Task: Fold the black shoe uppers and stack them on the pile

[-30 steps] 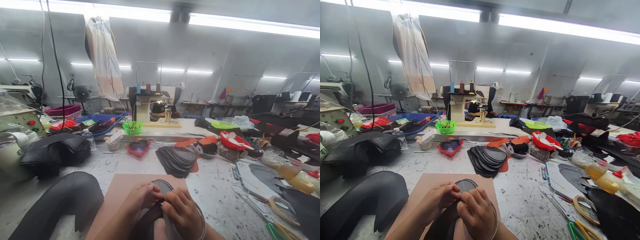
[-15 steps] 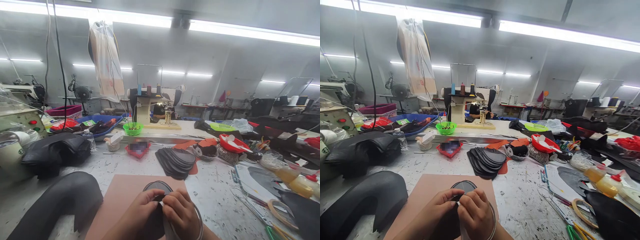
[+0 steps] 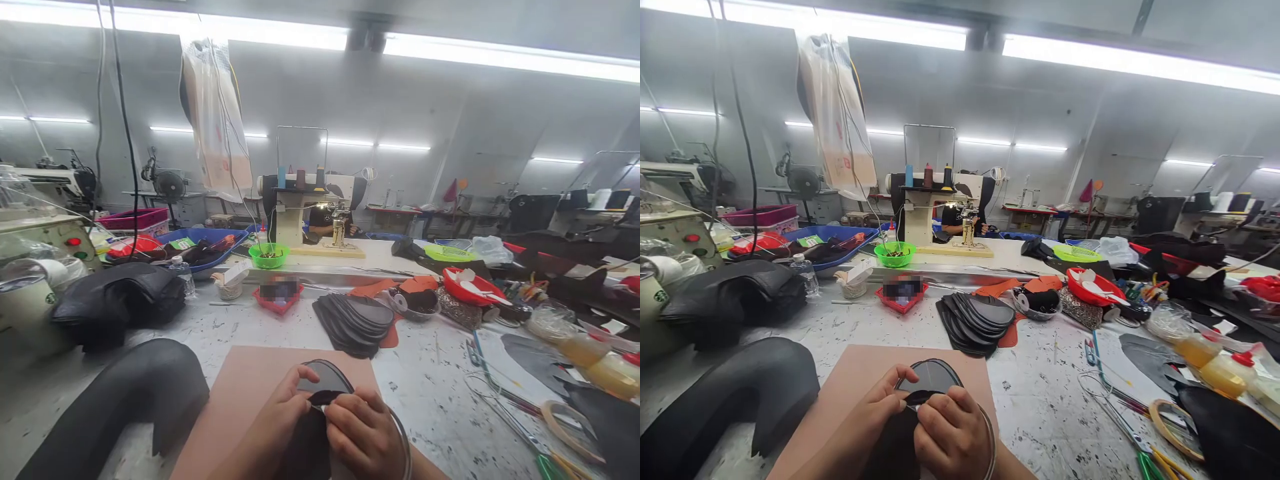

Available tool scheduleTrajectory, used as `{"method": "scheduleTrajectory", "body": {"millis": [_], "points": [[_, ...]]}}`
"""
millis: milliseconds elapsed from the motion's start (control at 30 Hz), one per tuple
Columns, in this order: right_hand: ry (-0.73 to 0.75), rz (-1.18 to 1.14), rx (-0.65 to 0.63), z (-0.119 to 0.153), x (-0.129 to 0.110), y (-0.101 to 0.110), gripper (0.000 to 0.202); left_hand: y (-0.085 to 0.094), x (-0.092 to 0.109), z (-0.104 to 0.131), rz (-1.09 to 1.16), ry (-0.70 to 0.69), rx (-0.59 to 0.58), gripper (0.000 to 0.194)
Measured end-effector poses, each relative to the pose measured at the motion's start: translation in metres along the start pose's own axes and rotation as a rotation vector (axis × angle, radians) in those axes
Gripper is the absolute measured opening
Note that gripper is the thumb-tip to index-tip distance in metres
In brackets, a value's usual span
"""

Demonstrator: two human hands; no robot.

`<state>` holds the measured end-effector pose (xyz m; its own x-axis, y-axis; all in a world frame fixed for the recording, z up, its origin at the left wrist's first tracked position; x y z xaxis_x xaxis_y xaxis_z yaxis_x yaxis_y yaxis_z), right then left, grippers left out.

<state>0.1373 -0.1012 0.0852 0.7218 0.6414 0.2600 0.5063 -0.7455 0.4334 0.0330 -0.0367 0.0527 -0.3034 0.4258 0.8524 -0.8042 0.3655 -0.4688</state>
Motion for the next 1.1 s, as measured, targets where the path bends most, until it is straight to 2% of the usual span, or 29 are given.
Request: {"method": "scheduleTrajectory", "body": {"millis": [233,467,533,700,767,867,1000,1100], "points": [[0.037,-0.033,0.005,0.004,-0.002,0.014,0.027,-0.001,0.004,0.001,-0.01,0.007,0.05,0.024],[-0.063,0.014,-0.075,0.003,-0.001,0.0,0.023,-0.004,0.008,0.0,-0.077,0.001,0.061,0.026],[-0.07,0.018,-0.1,0.003,-0.001,-0.005,0.025,-0.005,0.006,-0.001,-0.11,-0.005,0.033,0.028],[-0.083,0.012,-0.139,0.0,0.003,-0.009,0.026,-0.003,0.003,0.0,-0.362,-0.117,-0.038,0.035],[-0.098,0.019,-0.151,-0.001,0.005,-0.01,0.028,-0.003,0.004,0.001,-0.385,-0.131,-0.041,0.035],[-0.104,0.06,-0.137,0.0,0.006,-0.009,0.031,-0.005,0.006,0.002,-0.315,-0.081,-0.041,0.042],[-0.071,0.068,-0.046,0.002,0.003,-0.003,0.025,-0.01,0.011,0.005,-0.094,0.056,-0.036,0.059],[-0.054,0.032,-0.033,0.001,0.002,0.0,0.025,-0.008,0.013,0.008,0.037,0.112,-0.003,0.063]]}}
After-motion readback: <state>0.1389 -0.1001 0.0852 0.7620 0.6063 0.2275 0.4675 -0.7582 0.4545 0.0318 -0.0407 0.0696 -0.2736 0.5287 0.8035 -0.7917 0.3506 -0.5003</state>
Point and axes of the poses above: each hand's wrist, its own z-axis away from the middle knuckle, its own y-axis out of the back of the hand, x = y × z, the point moved 5 cm from there along -z, towards the middle knuckle, and after that the axes turned 8 degrees about z, right-handed, at the moved point
